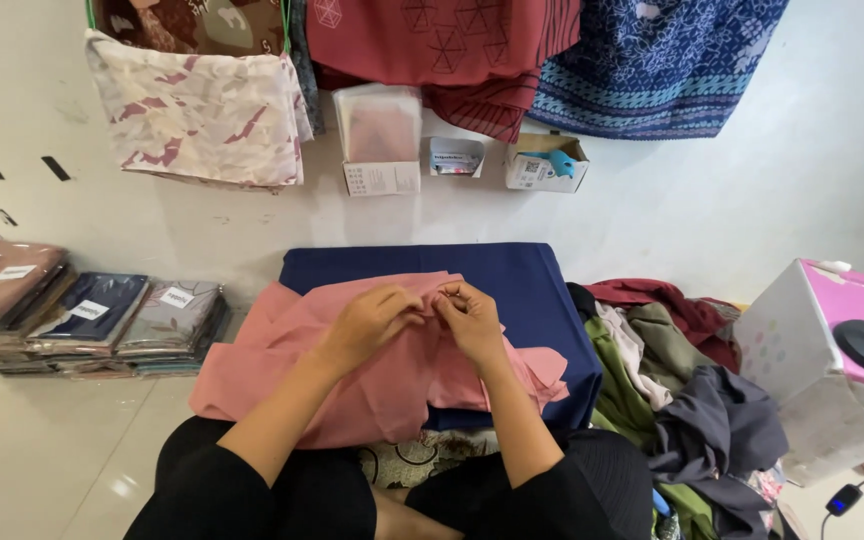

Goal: The person unfolds a pink garment on a blue surface, smooths it out, and uses a lint roller to clean the fabric. They then fold the garment neatly and place it on the surface.

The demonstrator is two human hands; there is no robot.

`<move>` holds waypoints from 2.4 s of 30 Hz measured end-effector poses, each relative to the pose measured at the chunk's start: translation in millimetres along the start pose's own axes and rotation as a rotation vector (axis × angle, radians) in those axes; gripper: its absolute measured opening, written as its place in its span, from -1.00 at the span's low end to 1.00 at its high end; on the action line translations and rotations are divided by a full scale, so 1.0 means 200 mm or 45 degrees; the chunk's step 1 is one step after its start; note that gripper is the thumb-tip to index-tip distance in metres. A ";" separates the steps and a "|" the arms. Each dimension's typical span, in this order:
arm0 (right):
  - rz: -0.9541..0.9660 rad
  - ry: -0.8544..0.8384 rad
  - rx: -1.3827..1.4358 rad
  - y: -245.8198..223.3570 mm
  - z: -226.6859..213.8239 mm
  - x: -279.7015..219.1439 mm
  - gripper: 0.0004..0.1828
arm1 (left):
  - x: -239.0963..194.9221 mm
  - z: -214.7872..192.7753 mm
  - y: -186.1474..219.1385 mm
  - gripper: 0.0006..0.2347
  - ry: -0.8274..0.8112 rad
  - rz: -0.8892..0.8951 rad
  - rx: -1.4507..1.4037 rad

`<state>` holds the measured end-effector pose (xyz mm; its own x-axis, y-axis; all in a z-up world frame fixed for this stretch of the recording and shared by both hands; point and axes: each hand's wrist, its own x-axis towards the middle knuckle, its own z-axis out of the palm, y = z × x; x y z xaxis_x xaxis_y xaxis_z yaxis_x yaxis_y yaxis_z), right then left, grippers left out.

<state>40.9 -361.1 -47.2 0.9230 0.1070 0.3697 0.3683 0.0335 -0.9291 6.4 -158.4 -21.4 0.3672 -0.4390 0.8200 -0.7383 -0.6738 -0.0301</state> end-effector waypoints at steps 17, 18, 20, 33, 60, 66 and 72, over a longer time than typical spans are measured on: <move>-0.023 -0.311 -1.276 0.21 -0.46 -0.14 -0.53 | 0.24 -0.61 -0.23 -0.83 0.505 -0.582 -0.309; -0.090 -0.207 -1.287 0.27 -0.55 -0.13 -0.60 | 0.24 -0.66 -0.24 -0.83 0.579 -0.543 -0.356; -0.138 -0.105 -1.261 0.22 -0.66 -0.15 -0.62 | 0.23 -0.74 -0.26 -0.81 0.608 -0.505 -0.373; -0.226 0.392 -0.281 -0.19 -0.91 0.06 -0.82 | 0.10 -0.95 -0.51 -0.84 0.791 -0.644 -0.376; -0.805 -0.399 -1.450 1.08 0.35 -0.45 -0.47 | -1.15 -0.08 -1.26 -0.90 0.751 -1.487 -0.158; -0.016 -0.921 -0.668 0.10 0.27 -0.25 -0.84 | -1.04 -0.18 -1.11 -0.89 0.707 -1.548 -0.178; -0.097 -1.004 -0.555 -0.18 0.13 -0.21 -0.85 | -1.01 -0.14 -1.08 -0.89 0.692 -1.524 -0.110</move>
<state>-14.2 -340.0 -29.4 0.6086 0.7755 0.1679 0.5831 -0.2936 -0.7575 75.1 92.7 -164.3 0.5570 0.7056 0.4380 -0.1587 -0.4273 0.8901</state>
